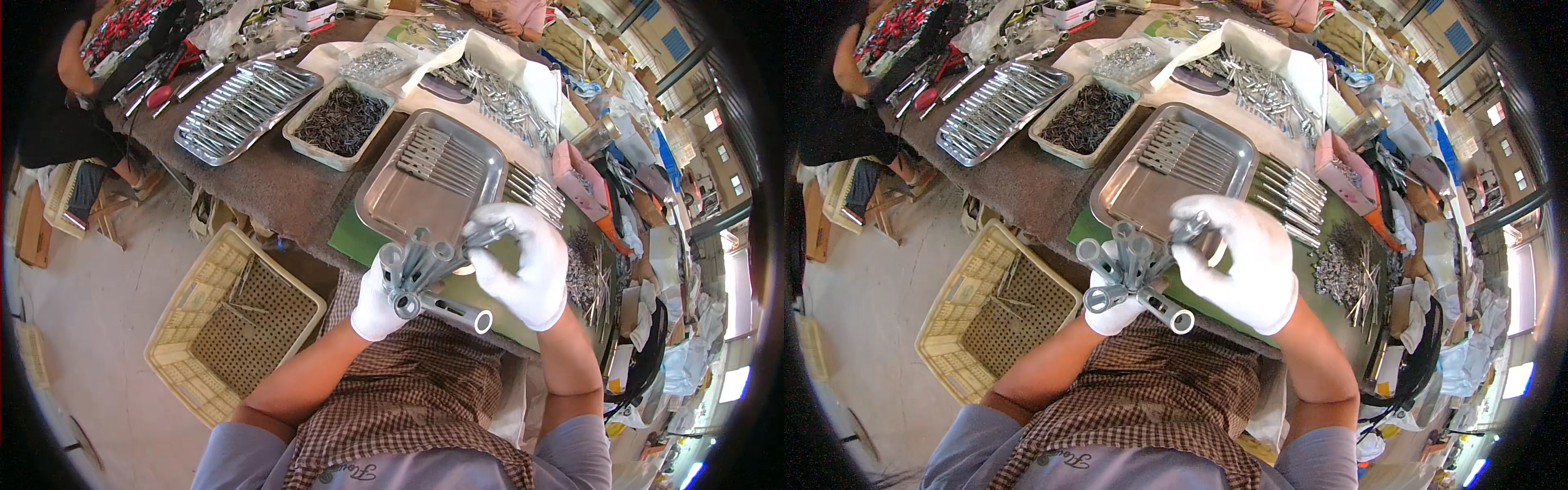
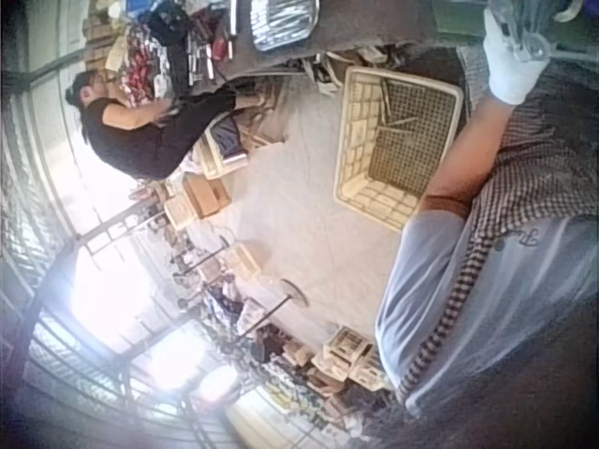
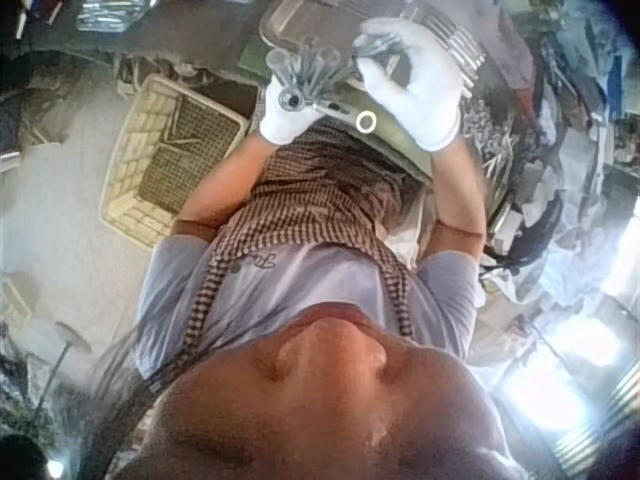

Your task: The person puts on gloves, picks up metal parts from the table, and assembles hinges by inserting pins into cylindrical metal tubes by hand.

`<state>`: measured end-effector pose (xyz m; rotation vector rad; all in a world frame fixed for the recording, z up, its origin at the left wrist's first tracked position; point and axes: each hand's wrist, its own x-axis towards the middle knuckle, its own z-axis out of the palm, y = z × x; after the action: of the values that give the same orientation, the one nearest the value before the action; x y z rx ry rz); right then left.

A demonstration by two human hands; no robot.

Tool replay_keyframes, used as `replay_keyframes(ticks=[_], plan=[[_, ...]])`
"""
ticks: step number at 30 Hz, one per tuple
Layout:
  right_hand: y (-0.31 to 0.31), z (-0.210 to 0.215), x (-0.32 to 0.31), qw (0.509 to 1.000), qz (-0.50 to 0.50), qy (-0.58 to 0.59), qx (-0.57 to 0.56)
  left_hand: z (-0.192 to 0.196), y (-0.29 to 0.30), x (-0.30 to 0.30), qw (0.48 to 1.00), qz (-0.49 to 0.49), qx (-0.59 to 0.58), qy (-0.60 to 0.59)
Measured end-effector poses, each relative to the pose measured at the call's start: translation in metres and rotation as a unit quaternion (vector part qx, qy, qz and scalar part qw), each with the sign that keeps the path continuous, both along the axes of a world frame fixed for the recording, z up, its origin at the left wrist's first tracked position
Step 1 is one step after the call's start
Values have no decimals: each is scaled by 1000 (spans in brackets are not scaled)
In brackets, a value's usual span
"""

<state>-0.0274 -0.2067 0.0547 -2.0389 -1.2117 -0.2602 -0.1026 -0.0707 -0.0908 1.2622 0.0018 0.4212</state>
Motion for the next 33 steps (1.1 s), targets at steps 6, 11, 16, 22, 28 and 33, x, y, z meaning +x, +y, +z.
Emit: replay_keyframes(ticks=[6, 11, 16, 22, 28, 33], plan=[[-6, -2, 13, 986, 66, 156, -2, -2, 3, 0, 996, -44, 77, 11], [-2, -7, 38, 891, 158, 400, 149, -12, 13, -6, 992, -127, 3, 10], [24, -60, 102, 990, -46, 68, -112, -11, 8, -6, 994, -105, 17, 28], [46, -93, 123, 970, -111, -61, -206, -13, 5, -5, 997, -70, 4, -4], [54, -89, 101, 956, -94, -43, -275, -4, 5, -2, 996, -43, 57, 58], [43, -83, 108, 975, -52, 19, -214, -11, 1, 0, 996, -17, 85, -27]])
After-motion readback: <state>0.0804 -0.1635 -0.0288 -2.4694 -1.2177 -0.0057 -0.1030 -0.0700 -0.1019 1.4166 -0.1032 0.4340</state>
